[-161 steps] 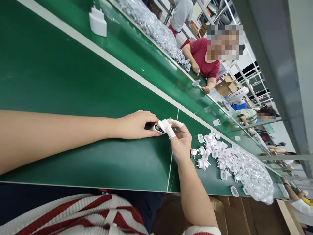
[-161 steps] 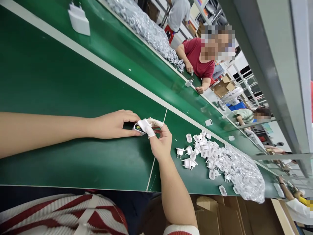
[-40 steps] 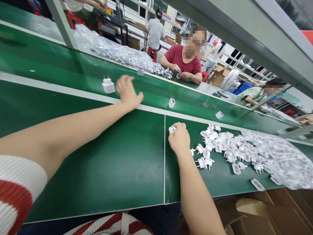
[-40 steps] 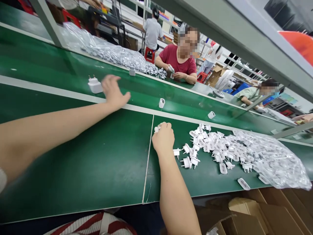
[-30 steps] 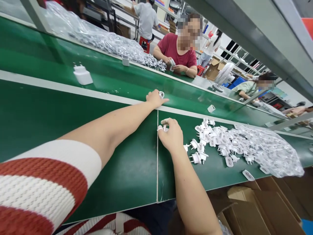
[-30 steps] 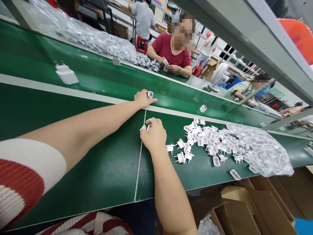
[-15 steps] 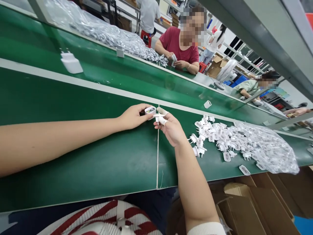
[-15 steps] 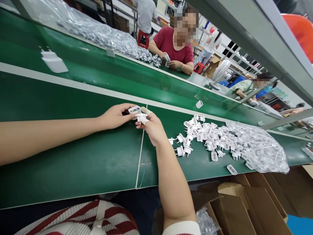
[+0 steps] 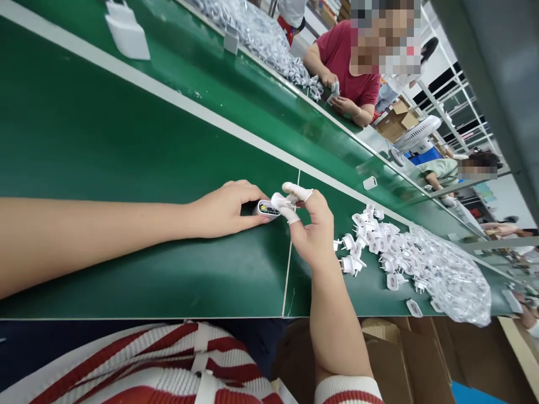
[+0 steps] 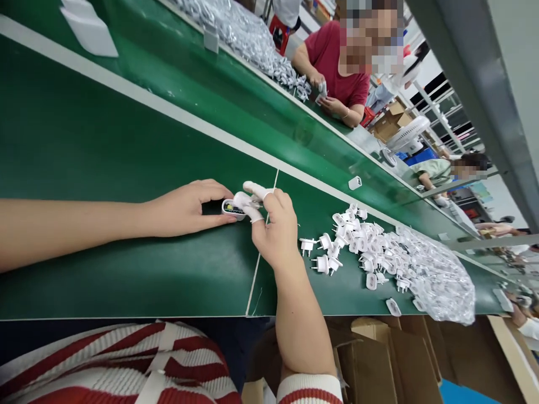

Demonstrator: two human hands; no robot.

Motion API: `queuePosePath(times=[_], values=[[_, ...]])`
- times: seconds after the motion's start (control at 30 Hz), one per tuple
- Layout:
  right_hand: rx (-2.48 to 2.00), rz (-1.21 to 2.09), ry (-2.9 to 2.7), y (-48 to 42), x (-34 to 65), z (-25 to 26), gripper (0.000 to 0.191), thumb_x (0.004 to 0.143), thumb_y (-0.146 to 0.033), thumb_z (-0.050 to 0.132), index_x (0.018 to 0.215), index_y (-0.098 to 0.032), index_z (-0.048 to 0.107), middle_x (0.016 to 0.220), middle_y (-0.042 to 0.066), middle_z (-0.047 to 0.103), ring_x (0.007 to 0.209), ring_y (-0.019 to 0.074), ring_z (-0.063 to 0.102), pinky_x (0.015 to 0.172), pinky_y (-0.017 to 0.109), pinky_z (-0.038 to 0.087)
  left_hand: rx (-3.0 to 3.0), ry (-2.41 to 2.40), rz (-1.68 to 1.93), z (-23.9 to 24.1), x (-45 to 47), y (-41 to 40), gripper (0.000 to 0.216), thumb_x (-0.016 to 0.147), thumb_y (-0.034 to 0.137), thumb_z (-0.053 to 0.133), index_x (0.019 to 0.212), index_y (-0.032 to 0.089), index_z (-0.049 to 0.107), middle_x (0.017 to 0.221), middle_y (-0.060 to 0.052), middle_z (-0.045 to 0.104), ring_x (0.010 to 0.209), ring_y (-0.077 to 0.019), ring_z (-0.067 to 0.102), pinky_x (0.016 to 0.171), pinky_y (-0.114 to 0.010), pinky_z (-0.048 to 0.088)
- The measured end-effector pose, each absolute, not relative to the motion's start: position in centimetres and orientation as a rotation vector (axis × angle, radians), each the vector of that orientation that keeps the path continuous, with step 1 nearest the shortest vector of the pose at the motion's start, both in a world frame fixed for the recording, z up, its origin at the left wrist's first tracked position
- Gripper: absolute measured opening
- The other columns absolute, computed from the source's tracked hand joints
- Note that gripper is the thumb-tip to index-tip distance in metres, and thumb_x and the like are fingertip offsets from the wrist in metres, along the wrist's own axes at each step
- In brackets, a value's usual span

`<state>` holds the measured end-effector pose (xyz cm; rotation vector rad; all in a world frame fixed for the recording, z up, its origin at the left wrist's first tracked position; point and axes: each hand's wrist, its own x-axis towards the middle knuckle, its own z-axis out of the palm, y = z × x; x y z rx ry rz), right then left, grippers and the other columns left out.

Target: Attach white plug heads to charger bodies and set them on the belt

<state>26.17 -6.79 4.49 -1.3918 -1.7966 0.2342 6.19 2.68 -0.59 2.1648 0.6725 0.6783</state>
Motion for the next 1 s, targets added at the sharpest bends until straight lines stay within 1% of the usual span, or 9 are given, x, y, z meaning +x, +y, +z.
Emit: queuePosePath(times=[0.07, 0.17, 0.23, 0.33, 0.43, 0.63, 0.8, 1.0], values=[[-1.398, 0.157, -1.870, -7.1, 26.0, 4.5, 0.032, 0.099, -0.021, 0.066, 0.129, -0.032, 0.068, 0.110, 0.004, 0.074, 0.102, 0.0216, 0.068, 0.096, 0.043, 0.058, 2.166, 0.656, 0.689, -0.6, 6.3, 2.8, 0.045, 0.091, 0.067, 0.060, 0.104, 0.027, 0.076, 0.106, -0.005, 0.076, 0.108, -0.0302, 0.064, 0.102, -0.046, 0.047], [-1.461, 0.017, -1.989, -7.0, 25.8, 4.5, 0.021, 0.099, -0.020, 0.065, 0.118, -0.030, 0.071, 0.105, 0.004, 0.074, 0.100, 0.0235, 0.066, 0.092, 0.044, 0.056, 2.163, 0.646, 0.688, -0.7, 6.3, 2.8, 0.044, 0.090, 0.066, 0.059, 0.102, 0.027, 0.076, 0.106, -0.005, 0.076, 0.107, -0.0299, 0.063, 0.102, -0.045, 0.045], [-1.496, -0.032, -2.043, -6.8, 25.7, 4.5, 0.019, 0.101, -0.021, 0.063, 0.115, -0.029, 0.072, 0.103, 0.005, 0.072, 0.100, 0.0243, 0.064, 0.092, 0.044, 0.055, 2.156, 0.641, 0.681, -0.7, 6.3, 2.8, 0.043, 0.090, 0.064, 0.059, 0.101, 0.026, 0.076, 0.108, -0.005, 0.076, 0.109, -0.0303, 0.063, 0.103, -0.046, 0.044], [-1.453, 0.030, -2.047, -6.3, 25.5, 4.4, 0.019, 0.103, -0.021, 0.059, 0.117, -0.028, 0.071, 0.107, 0.007, 0.071, 0.102, 0.0234, 0.065, 0.093, 0.043, 0.056, 2.128, 0.646, 0.680, -0.8, 6.4, 2.9, 0.039, 0.088, 0.062, 0.061, 0.100, 0.028, 0.076, 0.108, -0.004, 0.076, 0.111, -0.0310, 0.062, 0.105, -0.046, 0.043], [-1.418, 0.124, -2.020, -6.0, 25.3, 4.3, 0.020, 0.103, -0.021, 0.057, 0.117, -0.029, 0.070, 0.109, 0.006, 0.073, 0.103, 0.0225, 0.068, 0.094, 0.042, 0.057, 2.089, 0.657, 0.684, -0.9, 6.5, 3.0, 0.036, 0.087, 0.061, 0.063, 0.096, 0.029, 0.075, 0.106, -0.003, 0.075, 0.111, -0.0320, 0.062, 0.106, -0.046, 0.042], [-1.330, 0.176, -1.928, -6.0, 25.5, 4.1, 0.018, 0.100, -0.020, 0.063, 0.112, -0.029, 0.072, 0.108, 0.004, 0.077, 0.100, 0.0216, 0.072, 0.094, 0.043, 0.058, 2.091, 0.652, 0.710, -1.0, 6.6, 3.0, 0.036, 0.087, 0.060, 0.063, 0.095, 0.028, 0.076, 0.104, -0.004, 0.075, 0.109, -0.0327, 0.063, 0.105, -0.049, 0.041], [-1.414, 0.153, -1.941, -6.0, 25.4, 4.1, 0.017, 0.101, -0.024, 0.061, 0.113, -0.030, 0.071, 0.109, 0.004, 0.078, 0.101, 0.0229, 0.072, 0.095, 0.045, 0.059, 2.095, 0.657, 0.699, -0.9, 6.6, 3.0, 0.036, 0.087, 0.060, 0.062, 0.093, 0.027, 0.075, 0.102, -0.004, 0.075, 0.109, -0.0328, 0.062, 0.106, -0.049, 0.040], [-1.368, 0.049, -1.956, -6.1, 25.2, 4.4, 0.017, 0.101, -0.023, 0.062, 0.113, -0.029, 0.072, 0.107, 0.004, 0.078, 0.098, 0.0230, 0.072, 0.092, 0.045, 0.058, 2.068, 0.660, 0.700, -0.8, 6.7, 3.0, 0.034, 0.086, 0.057, 0.063, 0.088, 0.025, 0.072, 0.097, -0.005, 0.074, 0.105, -0.0322, 0.062, 0.106, -0.050, 0.039]])
